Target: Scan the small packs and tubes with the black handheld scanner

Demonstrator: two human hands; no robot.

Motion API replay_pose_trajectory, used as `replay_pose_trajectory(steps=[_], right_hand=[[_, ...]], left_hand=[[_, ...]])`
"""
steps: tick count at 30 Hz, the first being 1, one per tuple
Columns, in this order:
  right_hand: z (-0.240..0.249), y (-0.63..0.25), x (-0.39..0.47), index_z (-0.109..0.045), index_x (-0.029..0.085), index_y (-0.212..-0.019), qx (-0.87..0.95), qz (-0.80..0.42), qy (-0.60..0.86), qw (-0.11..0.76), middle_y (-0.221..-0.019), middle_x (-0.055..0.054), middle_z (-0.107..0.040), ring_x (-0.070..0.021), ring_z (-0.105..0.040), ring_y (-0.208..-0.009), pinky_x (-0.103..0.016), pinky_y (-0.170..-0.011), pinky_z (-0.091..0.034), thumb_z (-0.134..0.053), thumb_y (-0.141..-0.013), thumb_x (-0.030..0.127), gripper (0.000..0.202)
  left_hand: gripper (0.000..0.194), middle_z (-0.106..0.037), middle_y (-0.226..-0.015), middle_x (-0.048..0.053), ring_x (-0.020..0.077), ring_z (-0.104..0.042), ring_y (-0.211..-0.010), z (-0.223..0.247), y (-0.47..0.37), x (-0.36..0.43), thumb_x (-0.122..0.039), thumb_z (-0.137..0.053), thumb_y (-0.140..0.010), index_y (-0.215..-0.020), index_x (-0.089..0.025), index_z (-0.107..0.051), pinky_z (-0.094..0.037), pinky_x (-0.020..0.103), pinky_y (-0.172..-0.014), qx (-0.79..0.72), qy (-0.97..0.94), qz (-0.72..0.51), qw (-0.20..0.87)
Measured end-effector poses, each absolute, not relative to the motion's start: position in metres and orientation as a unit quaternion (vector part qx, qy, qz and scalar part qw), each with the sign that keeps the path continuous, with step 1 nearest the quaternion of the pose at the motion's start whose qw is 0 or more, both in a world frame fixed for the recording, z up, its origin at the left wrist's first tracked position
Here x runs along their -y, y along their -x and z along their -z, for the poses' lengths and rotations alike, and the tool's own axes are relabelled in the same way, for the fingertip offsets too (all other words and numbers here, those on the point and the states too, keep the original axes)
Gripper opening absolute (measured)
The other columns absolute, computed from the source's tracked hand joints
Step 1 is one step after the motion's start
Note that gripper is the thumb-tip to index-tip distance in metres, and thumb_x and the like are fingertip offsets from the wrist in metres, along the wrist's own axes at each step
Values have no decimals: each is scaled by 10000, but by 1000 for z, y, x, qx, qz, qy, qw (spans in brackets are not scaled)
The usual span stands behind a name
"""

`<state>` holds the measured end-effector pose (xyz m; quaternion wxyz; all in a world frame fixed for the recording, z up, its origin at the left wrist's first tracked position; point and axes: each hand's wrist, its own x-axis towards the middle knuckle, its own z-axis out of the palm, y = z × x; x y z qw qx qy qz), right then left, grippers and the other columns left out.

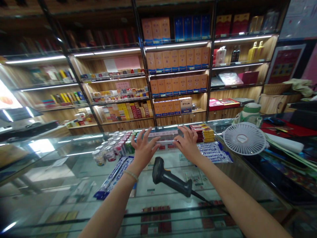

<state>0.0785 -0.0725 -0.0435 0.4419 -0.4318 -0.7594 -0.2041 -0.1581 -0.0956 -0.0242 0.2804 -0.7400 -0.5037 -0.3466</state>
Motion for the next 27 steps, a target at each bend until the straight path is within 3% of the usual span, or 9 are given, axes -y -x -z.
replay_pose_trajectory(steps=[2,4,13,27], right_hand=[[43,-78,72,-722,272,-926,759,182,440,445,-1475,-86,-502,-322,-341,-1436,-582,-1151,-220,-526,-988,397,241],[42,-78,71,-724,275,-923,761,161,446,443,-1488,-82,-489,-322,-332,-1439,-586,-1139,-238,-516,-991,407,255],[42,-77,71,-731,283,-890,763,134,455,440,-1499,-65,-481,-316,-326,-1436,-586,-1132,-244,-509,-991,416,278],[34,-78,76,-735,303,-1011,773,273,429,379,-1503,-61,-494,-279,-324,-1452,-529,-1209,-149,-529,-997,377,220]], left_hand=[[431,-432,-1605,46,344,-338,-1479,23,159,97,-446,-714,-862,-1286,-419,-644,-9,653,-1219,503,745,339,278],[492,-430,-1605,59,352,-332,-1483,23,160,98,-481,-731,-841,-1317,-417,-625,3,648,-1220,495,752,332,283],[237,-465,-1577,22,351,-324,-1484,25,159,97,-428,-756,-828,-1058,-373,-730,24,650,-1219,488,752,344,279],[184,-480,-1568,22,350,-347,-1469,24,166,96,-392,-762,-828,-1007,-359,-736,-34,666,-1210,487,742,361,285]])
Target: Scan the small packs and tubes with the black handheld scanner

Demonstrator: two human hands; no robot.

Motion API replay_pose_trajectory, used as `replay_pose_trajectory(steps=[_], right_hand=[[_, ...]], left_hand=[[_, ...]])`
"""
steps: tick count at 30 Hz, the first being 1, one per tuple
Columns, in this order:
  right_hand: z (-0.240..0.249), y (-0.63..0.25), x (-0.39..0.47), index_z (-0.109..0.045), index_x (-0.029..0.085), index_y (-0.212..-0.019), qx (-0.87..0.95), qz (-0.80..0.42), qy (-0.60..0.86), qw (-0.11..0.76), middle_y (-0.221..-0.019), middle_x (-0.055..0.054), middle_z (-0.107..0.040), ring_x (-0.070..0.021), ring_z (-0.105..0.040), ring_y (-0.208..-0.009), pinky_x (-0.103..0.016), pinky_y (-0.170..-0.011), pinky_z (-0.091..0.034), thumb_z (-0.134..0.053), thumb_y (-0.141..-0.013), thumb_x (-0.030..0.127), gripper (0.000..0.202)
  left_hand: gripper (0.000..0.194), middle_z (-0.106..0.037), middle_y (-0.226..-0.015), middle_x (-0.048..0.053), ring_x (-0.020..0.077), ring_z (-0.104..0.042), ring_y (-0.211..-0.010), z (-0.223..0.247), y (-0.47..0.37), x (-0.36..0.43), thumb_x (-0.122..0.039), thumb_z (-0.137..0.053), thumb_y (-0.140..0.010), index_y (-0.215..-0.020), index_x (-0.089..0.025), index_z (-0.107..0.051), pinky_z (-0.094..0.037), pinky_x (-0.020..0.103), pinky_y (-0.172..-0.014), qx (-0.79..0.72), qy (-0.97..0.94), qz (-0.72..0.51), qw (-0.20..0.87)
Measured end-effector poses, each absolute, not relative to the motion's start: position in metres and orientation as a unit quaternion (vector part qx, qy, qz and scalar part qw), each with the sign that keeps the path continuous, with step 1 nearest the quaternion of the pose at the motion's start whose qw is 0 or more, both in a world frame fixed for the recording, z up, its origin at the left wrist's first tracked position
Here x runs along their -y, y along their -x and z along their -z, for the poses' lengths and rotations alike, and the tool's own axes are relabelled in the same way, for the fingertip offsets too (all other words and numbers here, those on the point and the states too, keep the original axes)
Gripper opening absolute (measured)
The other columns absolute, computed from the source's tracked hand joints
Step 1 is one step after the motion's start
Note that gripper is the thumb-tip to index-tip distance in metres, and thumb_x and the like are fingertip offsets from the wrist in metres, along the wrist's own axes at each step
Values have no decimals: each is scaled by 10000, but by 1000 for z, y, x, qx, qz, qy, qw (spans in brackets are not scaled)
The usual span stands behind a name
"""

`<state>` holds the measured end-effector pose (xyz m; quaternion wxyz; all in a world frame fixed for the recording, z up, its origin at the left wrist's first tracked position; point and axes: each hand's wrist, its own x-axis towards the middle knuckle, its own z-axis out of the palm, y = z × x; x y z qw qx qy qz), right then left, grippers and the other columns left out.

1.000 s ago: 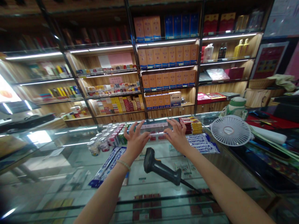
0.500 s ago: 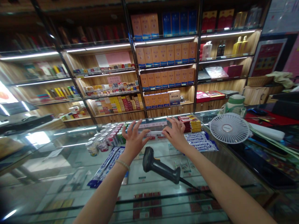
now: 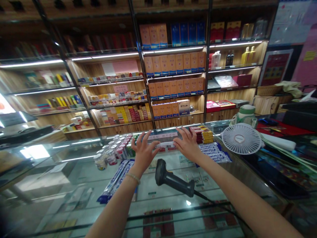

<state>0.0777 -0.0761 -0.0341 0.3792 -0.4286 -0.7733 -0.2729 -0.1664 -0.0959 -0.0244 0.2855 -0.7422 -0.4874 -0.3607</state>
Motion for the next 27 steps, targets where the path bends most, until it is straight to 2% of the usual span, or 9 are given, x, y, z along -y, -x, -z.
replay_pose_trajectory(steps=[3,6,10,17,21,24,27], right_hand=[[27,-76,82,-703,309,-1168,776,279,437,358,-1541,-79,-466,-295,-310,-1470,-548,-1213,-145,-528,-995,387,259],[17,-72,100,-577,278,-1388,777,281,450,339,-1603,-120,-383,-321,-243,-1512,-566,-1218,-147,-506,-1000,433,425],[14,-63,139,-473,289,-1492,793,274,446,311,-1652,-131,-296,-356,-153,-1546,-612,-1222,-113,-514,-978,540,574],[42,-49,190,-434,286,-1521,813,240,455,272,-1672,-142,-251,-373,-144,-1551,-646,-1219,-89,-536,-905,699,749],[53,-42,198,-504,270,-1468,807,224,482,255,-1670,-155,-253,-383,-148,-1550,-654,-1218,-80,-562,-829,788,824],[58,-35,201,-602,225,-1355,806,203,507,228,-1667,-166,-256,-395,-145,-1549,-659,-1218,-80,-603,-805,780,781],[66,-27,202,-672,196,-1190,802,179,530,209,-1657,-172,-280,-395,-166,-1543,-656,-1212,-113,-653,-818,702,628]], left_hand=[[203,-467,-1578,28,348,-343,-1473,25,167,95,-360,-774,-816,-1014,-357,-731,-38,665,-1211,490,741,367,275],[222,-455,-1585,36,350,-345,-1473,25,167,95,-326,-790,-795,-1006,-347,-724,-46,666,-1210,500,738,371,260],[232,-434,-1599,46,356,-343,-1473,25,167,97,-310,-790,-789,-1008,-334,-717,-60,670,-1205,507,737,372,249],[218,-437,-1597,51,356,-349,-1471,26,168,99,-325,-764,-809,-1019,-330,-707,-64,659,-1204,506,737,381,237],[208,-446,-1589,54,356,-364,-1461,29,169,97,-328,-758,-815,-1017,-326,-707,-72,653,-1201,500,733,390,245],[221,-454,-1582,62,359,-370,-1456,31,169,95,-339,-765,-809,-1021,-322,-703,-91,654,-1193,495,730,395,255],[241,-470,-1570,68,361,-381,-1447,32,170,94,-343,-785,-794,-1019,-319,-702,-103,650,-1190,492,728,398,265]])
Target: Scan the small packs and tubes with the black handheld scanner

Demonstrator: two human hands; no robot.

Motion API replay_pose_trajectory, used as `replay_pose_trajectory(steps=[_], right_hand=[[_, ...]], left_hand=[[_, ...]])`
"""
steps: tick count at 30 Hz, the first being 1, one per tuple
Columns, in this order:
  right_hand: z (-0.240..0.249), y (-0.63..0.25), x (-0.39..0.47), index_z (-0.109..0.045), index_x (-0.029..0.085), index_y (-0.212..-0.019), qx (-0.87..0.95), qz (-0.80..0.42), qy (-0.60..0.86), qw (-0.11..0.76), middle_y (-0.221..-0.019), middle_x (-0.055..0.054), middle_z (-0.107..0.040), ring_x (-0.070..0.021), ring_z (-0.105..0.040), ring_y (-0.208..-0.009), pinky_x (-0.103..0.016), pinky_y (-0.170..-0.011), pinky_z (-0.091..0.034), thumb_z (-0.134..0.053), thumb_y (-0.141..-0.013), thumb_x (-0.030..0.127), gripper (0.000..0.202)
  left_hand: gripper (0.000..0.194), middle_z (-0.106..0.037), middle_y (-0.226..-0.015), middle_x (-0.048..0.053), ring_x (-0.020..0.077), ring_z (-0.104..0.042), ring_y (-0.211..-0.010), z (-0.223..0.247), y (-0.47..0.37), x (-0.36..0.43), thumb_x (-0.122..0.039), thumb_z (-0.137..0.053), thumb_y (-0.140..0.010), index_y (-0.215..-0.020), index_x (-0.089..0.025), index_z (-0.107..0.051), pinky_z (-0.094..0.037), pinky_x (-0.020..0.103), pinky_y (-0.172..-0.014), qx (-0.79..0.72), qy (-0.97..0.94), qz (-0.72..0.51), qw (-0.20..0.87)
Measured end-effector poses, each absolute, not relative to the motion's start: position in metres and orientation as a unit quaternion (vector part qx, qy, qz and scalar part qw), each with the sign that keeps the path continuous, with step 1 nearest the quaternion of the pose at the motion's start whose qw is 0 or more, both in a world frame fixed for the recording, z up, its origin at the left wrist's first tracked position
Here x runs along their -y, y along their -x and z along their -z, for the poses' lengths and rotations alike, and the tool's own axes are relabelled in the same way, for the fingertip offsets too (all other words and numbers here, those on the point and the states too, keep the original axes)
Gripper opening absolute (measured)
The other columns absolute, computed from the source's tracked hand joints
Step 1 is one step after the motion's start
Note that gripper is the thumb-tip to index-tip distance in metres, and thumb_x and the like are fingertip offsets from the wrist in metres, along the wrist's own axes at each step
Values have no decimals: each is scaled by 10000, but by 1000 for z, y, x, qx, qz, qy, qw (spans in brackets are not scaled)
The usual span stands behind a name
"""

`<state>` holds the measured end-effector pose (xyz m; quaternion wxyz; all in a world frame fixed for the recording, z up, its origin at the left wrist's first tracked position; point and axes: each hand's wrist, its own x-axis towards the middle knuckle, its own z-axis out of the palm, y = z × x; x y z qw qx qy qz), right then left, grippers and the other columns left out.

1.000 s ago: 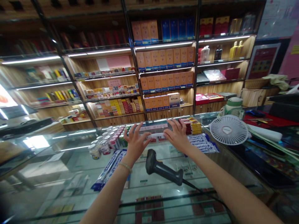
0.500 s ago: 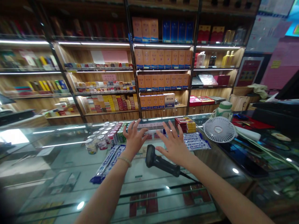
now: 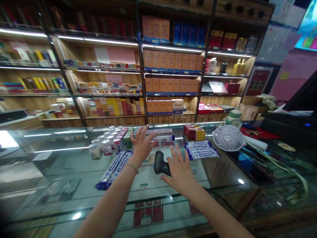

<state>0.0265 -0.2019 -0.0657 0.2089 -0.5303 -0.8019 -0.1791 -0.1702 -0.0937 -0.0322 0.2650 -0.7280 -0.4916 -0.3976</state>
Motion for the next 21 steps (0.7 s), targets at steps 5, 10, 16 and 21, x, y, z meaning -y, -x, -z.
replay_pose_trajectory(steps=[5,10,16,21], right_hand=[[77,-20,201,-685,208,-1070,790,179,539,232,-1597,-158,-408,-365,-275,-1509,-628,-1193,-206,-673,-858,567,416],[77,-23,200,-692,219,-1029,790,188,510,282,-1568,-132,-459,-371,-343,-1473,-607,-1175,-260,-693,-848,517,349],[68,-38,202,-667,200,-1090,784,129,506,335,-1475,-153,-554,-315,-579,-1287,-464,-1036,-480,-594,-905,398,280],[48,-56,206,-614,244,-1166,741,-41,572,350,-904,-54,-757,-262,-740,-821,-348,-698,-544,-484,-942,494,360]], left_hand=[[244,-478,-1564,62,348,-392,-1442,33,172,93,-349,-791,-795,-1022,-332,-702,-114,636,-1188,491,726,397,273],[232,-483,-1559,64,344,-398,-1436,34,173,91,-378,-785,-803,-1018,-336,-708,-123,638,-1183,501,715,402,277],[241,-481,-1558,59,349,-390,-1437,37,175,88,-362,-797,-785,-1010,-336,-715,-111,643,-1191,507,706,410,275],[228,-482,-1558,64,355,-395,-1431,37,174,88,-350,-785,-796,-1013,-328,-719,-128,656,-1183,516,702,415,262]])
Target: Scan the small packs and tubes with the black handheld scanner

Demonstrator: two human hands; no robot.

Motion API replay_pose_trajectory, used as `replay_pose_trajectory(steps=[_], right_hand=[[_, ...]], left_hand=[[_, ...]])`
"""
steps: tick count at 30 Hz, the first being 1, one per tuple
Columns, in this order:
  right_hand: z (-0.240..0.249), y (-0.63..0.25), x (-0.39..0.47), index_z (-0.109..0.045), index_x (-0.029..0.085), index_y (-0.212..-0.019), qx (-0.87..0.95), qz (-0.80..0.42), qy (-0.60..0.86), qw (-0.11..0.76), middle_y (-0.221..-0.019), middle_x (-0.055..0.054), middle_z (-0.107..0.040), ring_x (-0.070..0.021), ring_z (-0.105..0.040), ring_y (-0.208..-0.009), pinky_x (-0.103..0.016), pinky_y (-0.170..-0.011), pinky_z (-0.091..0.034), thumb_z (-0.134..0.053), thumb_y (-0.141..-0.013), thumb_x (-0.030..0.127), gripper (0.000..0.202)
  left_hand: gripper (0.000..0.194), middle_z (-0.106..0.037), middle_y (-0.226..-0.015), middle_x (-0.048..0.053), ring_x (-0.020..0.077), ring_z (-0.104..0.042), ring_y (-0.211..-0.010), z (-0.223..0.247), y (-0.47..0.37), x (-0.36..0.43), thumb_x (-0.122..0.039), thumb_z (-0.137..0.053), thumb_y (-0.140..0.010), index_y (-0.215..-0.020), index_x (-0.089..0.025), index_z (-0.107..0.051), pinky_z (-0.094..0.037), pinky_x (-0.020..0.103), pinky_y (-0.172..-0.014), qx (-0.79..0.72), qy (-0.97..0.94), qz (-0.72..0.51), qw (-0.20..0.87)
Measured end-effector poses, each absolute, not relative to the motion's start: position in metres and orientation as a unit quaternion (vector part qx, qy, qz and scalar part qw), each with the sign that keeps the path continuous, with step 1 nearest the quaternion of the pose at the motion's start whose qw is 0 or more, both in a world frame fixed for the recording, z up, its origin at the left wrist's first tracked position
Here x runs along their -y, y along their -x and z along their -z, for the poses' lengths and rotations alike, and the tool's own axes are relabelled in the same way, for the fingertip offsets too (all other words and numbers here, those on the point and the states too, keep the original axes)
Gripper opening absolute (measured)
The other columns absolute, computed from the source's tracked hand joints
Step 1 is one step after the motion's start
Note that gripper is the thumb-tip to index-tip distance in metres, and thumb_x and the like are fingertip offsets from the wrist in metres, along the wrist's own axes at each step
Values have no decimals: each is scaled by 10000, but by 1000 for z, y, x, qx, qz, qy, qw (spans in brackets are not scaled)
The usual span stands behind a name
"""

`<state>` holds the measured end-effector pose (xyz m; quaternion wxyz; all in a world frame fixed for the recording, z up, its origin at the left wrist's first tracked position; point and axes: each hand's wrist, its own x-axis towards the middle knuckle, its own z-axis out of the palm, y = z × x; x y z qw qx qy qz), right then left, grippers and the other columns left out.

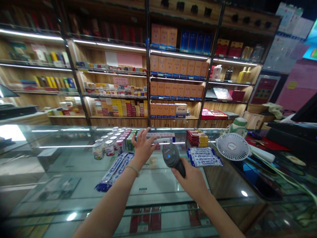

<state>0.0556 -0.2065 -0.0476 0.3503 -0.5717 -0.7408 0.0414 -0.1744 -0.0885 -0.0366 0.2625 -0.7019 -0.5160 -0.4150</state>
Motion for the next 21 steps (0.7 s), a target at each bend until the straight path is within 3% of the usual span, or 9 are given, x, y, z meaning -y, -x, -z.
replay_pose_trajectory(steps=[4,8,14,21], right_hand=[[33,-67,208,-561,251,-1245,703,-178,574,382,-821,-7,-727,-178,-648,-538,-283,-520,-484,-475,-922,571,462],[28,-71,209,-515,242,-1344,684,-251,572,378,-980,-39,-737,-112,-530,-419,-258,-423,-415,-546,-868,607,600],[34,-72,211,-620,242,-1261,689,-185,609,347,-795,-19,-730,-185,-629,-526,-273,-472,-435,-570,-844,615,562],[34,-71,211,-640,277,-1227,718,-38,619,317,-935,-49,-781,-291,-746,-889,-326,-682,-512,-542,-892,592,470]], left_hand=[[247,-484,-1553,72,359,-390,-1434,35,174,90,-345,-790,-789,-1025,-325,-721,-132,658,-1184,519,702,416,256],[246,-493,-1544,76,359,-393,-1433,35,174,90,-336,-794,-786,-1021,-322,-722,-125,661,-1186,522,699,417,257],[255,-502,-1537,89,359,-396,-1433,35,174,90,-347,-818,-765,-995,-303,-715,-140,657,-1185,523,697,415,261],[266,-484,-1551,79,354,-381,-1441,35,174,90,-368,-800,-788,-1037,-329,-717,-126,663,-1184,523,700,410,260]])
